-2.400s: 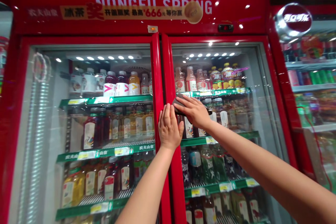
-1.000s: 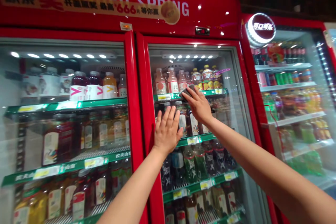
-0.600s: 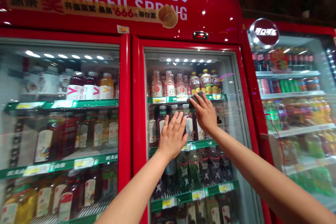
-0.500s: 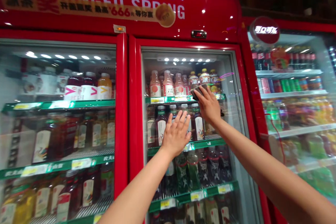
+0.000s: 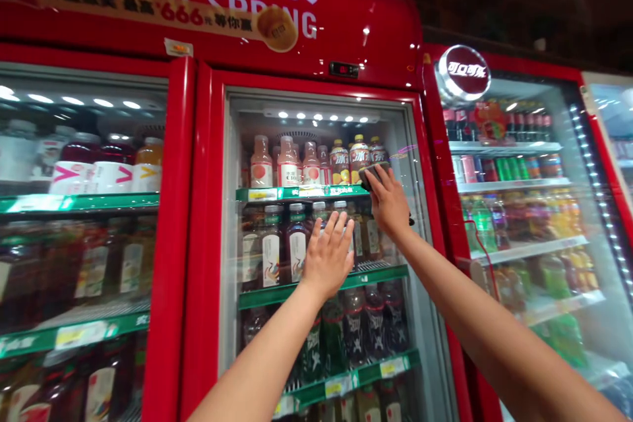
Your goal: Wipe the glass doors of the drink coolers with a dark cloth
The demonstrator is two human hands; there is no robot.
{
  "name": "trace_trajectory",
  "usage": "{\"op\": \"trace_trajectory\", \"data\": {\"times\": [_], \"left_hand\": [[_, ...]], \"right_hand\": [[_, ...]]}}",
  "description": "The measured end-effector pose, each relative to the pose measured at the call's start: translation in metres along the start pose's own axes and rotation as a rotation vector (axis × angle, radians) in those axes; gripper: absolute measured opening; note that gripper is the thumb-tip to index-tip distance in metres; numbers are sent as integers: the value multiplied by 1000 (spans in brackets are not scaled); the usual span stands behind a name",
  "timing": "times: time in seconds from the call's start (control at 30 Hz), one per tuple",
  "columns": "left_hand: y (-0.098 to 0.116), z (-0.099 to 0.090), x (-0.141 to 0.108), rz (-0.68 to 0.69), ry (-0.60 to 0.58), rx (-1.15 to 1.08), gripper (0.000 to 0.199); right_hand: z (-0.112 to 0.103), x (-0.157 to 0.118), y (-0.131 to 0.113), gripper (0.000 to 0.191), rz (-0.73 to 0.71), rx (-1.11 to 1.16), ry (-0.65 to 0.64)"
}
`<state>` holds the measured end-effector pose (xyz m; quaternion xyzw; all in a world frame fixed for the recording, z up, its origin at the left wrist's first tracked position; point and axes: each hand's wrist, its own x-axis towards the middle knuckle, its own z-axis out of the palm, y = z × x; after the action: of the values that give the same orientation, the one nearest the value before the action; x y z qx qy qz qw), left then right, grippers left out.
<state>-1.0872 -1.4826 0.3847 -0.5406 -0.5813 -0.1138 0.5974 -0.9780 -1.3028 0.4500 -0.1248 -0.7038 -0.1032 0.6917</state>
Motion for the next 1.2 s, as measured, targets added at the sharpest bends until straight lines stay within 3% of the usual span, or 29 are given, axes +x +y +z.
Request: {"op": "trace_trajectory", "data": {"times": [0.13,0.23,0.33,0.47,0.57,0.7,0.8,0.93,1.0,1.13,1.2], "left_hand": [[14,7,-1,-33,-13,-3,63],[21,11,0,-21,-6,-11,62],[26,18,7,15,9,-6,64],[33,31,12,15,30,26,70],[36,36,11,5,53,44,72],[38,36,11,25,62,50,73],[39,37,12,29,70,37,72],[39,40,13,27,65,18,77],[40,42,13,24,56,16,79],[42,44,13,21,42,11,80],[42,44,13,18,39,10,80]], "right_hand": [[-5,-31,22,58,200,-74,96],[-5,-45,24,62,68,-102,15],[-6,-22,36,64,-26,-104,-29],[-12,2,76,57,138,-138,28],[-17,-27,99,55,223,-143,91],[-20,-68,106,56,106,-119,63],[-22,-50,112,56,21,-84,10],[-23,-18,134,60,40,-26,46],[-26,-34,139,61,31,-6,44],[-37,-120,130,66,31,2,3],[-42,-150,126,69,8,2,-37]]}}
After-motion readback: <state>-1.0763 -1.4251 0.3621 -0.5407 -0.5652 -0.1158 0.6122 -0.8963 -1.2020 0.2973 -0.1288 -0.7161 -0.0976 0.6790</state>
